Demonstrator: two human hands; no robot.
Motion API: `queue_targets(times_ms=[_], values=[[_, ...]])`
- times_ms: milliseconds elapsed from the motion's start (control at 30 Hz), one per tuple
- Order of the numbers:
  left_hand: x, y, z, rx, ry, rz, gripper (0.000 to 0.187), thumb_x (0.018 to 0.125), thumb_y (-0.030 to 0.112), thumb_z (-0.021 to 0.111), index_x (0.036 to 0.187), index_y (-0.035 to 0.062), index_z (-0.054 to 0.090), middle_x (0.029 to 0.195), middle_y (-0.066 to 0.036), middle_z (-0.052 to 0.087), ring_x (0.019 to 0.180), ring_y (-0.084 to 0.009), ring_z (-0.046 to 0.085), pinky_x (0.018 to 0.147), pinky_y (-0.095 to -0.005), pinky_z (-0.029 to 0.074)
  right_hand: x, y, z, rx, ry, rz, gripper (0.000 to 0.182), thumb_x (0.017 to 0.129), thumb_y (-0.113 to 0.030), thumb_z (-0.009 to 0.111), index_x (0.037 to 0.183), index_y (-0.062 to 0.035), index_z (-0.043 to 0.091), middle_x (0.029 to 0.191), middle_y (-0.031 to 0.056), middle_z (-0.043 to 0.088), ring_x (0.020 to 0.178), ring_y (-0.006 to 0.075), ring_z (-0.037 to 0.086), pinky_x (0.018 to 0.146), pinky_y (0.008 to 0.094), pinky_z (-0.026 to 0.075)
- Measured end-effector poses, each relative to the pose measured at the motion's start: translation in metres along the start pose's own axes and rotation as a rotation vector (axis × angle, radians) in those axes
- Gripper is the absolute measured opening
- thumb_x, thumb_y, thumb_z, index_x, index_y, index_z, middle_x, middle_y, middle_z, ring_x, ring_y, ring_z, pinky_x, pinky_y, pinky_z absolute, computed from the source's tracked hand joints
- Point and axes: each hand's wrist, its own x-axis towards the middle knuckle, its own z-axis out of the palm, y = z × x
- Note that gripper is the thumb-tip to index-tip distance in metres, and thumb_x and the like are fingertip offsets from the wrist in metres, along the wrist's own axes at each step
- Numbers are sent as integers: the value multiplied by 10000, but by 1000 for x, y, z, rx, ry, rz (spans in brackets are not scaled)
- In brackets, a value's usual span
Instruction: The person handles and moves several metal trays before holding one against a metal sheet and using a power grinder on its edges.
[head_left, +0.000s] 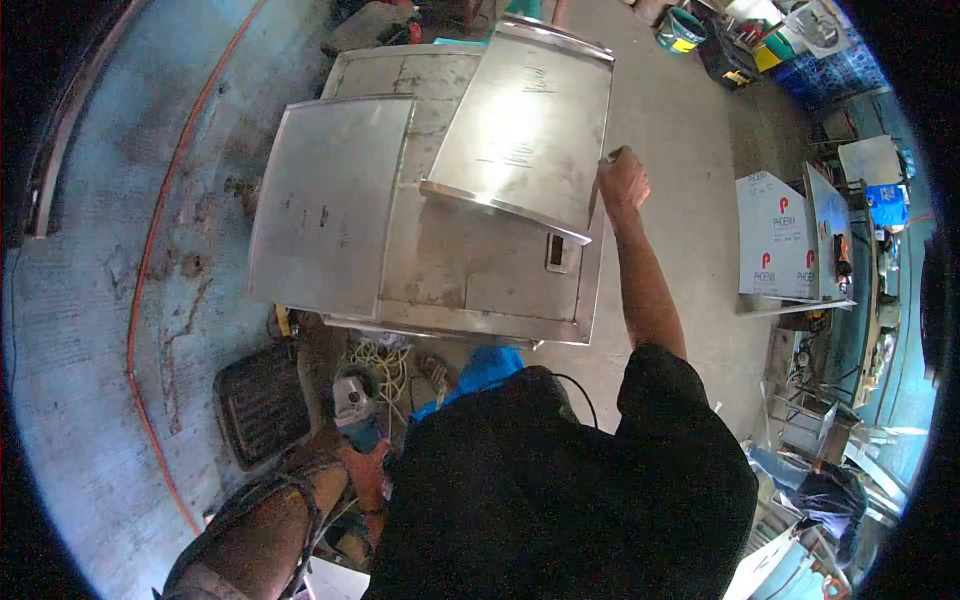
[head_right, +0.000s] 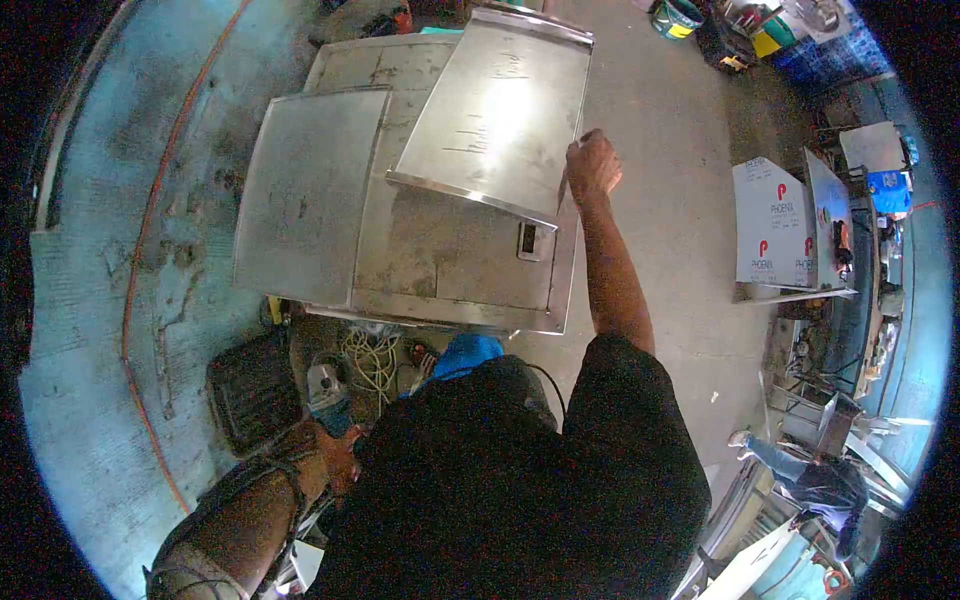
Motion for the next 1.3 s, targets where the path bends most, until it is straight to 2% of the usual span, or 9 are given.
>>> queue_targets(times_ms=[133, 267, 367, 400, 500, 600, 667, 767, 1300], values=[[1, -4, 4, 114, 3, -118, 1019, 671, 403, 834, 1413, -87, 335, 1453, -322, 346, 1327, -455, 367, 1099, -500, 306, 14, 9, 20, 79, -18, 79, 197, 795, -229, 628, 920, -99, 706, 960, 136, 705, 937, 341, 672, 819, 502, 504], [27, -144, 9, -13, -15, -29, 1049, 694, 450, 822, 1414, -115, 311, 1452, -335, 337, 1342, -461, 351, 1105, -503, 304, 16, -4, 13, -31, -127, 54, 233, 793, -240, 636, 970, -113, 717, 970, 153, 692, 942, 348, 662, 857, 497, 493], [4, -71, 12, 138, -17, -41, 1061, 711, 468, 811, 1424, -120, 291, 1453, -340, 333, 1349, -464, 343, 1109, -505, 300, 16, -37, -1, -13, 119, -55, 235, 826, -190, 621, 1027, -115, 717, 995, 156, 676, 933, 358, 651, 866, 480, 492], [-8, -33, 13, 366, -24, -44, 1065, 721, 475, 803, 1433, -117, 277, 1454, -341, 330, 1352, -465, 339, 1111, -507, 296, 19, -56, 4, 72, 84, -294, 234, 838, -157, 617, 1047, -114, 712, 1019, 149, 668, 950, 348, 644, 874, 475, 492], [5, -175, 19, 583, 36, 116, 1085, 706, 479, 806, 1443, -106, 266, 1447, -339, 337, 1354, -461, 334, 1110, -496, 294, 16, -127, 24, 239, -52, -878, 189, 845, -92, 606, 1003, -110, 708, 1063, 109, 650, 940, 308, 638, 915, 433, 489], [-31, 2, 10, 331, -32, -137, 1068, 694, 473, 807, 1448, -71, 282, 1413, -313, 400, 1313, -449, 398, 1076, -477, 337, 30, -173, 67, 190, 15, -1347, 236, 857, -109, 610, 1074, -123, 703, 1103, 95, 642, 977, 305, 624, 918, 403, 493], [-38, 35, 8, 236, -48, -213, 1036, 683, 443, 820, 1437, -55, 313, 1381, -300, 443, 1279, -443, 438, 1053, -470, 363, 39, -195, 92, 264, -9, -1721, 168, 851, -143, 625, 1002, -126, 700, 1029, 81, 650, 952, 300, 624, 889, 382, 506], [-46, -17, 13, 154, -128, -219, 958, 665, 357, 835, 1407, -34, 370, 1310, -276, 520, 1206, -434, 509, 1007, -458, 407, 54, -222, 103, 4, -500, -1836, 96, 839, -178, 642, 909, -120, 674, 938, 69, 642, 928, 275, 626, 876, 395, 507], [-76, 40, 29, -54, 125, -238, 862, 644, 203, 814, 1354, -68, 408, 1220, -261, 577, 1140, -345, 570, 977, -415, 433, 56, -235, 74, 33, -478, -2038, 90, 829, -126, 669, 863, -45, 646, 883, 81, 652, 927, 251, 627, 831, 347, 527]])
